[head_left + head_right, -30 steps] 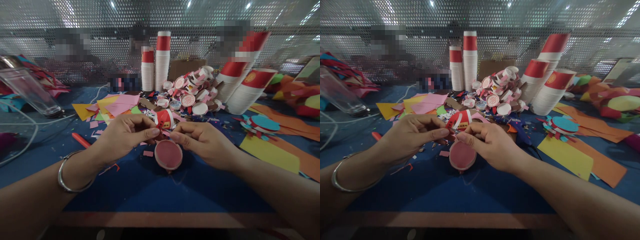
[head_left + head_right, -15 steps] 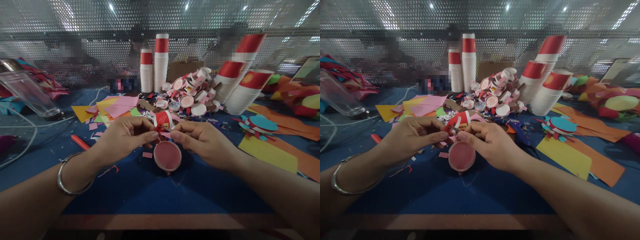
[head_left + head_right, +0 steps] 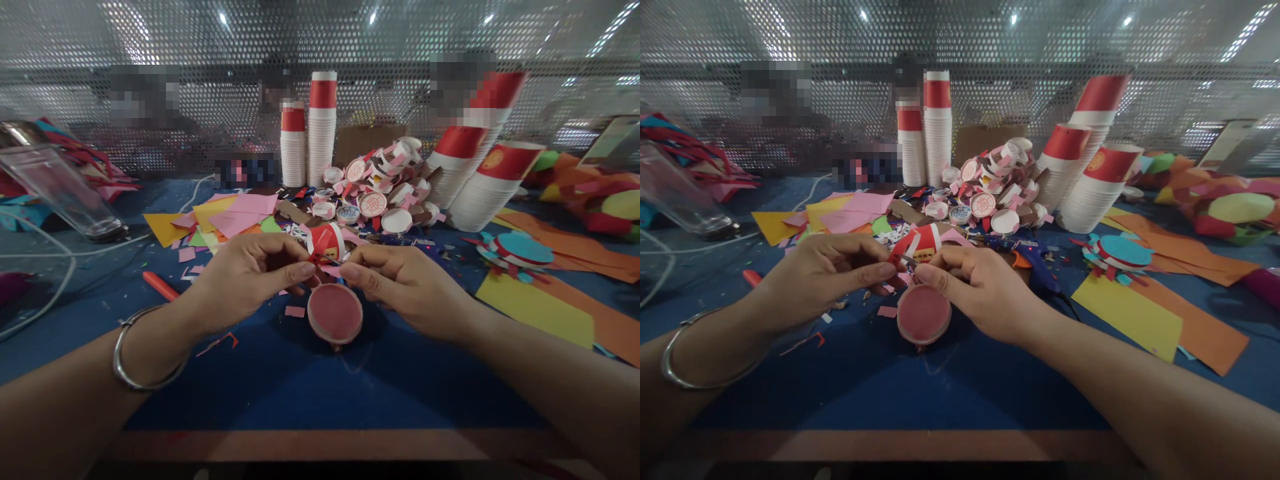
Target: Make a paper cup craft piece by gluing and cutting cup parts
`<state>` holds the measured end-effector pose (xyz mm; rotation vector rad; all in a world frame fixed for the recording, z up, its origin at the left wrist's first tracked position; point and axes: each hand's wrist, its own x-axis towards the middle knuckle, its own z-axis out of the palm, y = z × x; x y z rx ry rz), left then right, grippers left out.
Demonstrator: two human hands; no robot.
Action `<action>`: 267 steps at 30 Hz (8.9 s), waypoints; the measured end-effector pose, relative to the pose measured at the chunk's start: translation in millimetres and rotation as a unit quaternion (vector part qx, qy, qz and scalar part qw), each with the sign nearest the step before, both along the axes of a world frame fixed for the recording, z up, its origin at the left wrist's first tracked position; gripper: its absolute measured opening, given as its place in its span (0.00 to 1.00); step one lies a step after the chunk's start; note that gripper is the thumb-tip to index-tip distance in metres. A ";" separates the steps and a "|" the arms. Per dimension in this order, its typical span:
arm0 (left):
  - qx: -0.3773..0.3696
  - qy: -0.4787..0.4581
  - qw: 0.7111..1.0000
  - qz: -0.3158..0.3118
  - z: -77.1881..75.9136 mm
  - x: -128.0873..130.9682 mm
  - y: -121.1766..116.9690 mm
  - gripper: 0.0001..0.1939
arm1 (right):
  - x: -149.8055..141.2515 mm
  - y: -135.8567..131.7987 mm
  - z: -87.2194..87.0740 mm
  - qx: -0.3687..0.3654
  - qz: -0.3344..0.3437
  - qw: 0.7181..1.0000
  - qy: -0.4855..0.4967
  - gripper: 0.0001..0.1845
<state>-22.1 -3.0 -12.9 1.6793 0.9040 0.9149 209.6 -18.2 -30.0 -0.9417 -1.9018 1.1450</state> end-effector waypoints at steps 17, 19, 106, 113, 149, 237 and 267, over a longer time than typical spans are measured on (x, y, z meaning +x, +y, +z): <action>0.037 0.007 0.999 -0.024 0.7 -1.7 2.1 0.03 | 2.3 1.1 -1.6 -0.020 0.011 0.999 0.029 0.22; 0.040 0.010 0.999 -0.022 1.0 -1.9 1.6 0.03 | 2.9 1.0 -1.3 -0.015 0.008 1.000 0.024 0.22; -0.254 -0.052 0.966 0.014 9.4 19.7 -28.3 0.10 | -6.2 -10.2 12.8 -0.138 0.013 0.980 0.145 0.09; -0.152 -0.002 0.988 -0.041 9.0 14.1 -26.5 0.14 | -5.9 -10.2 9.7 -0.210 0.038 0.957 0.196 0.06; -0.275 -0.082 0.958 -0.005 14.6 5.1 -15.8 0.15 | 12.0 -6.7 14.4 0.080 -0.003 0.990 -0.119 0.19; 0.221 0.370 0.902 0.017 -3.3 15.3 -1.9 0.04 | 12.3 -0.5 7.4 0.113 -0.080 0.989 -0.059 0.23; 0.205 0.428 0.878 0.056 4.6 9.1 -5.2 0.08 | 13.4 1.1 6.7 0.142 -0.082 0.984 -0.065 0.21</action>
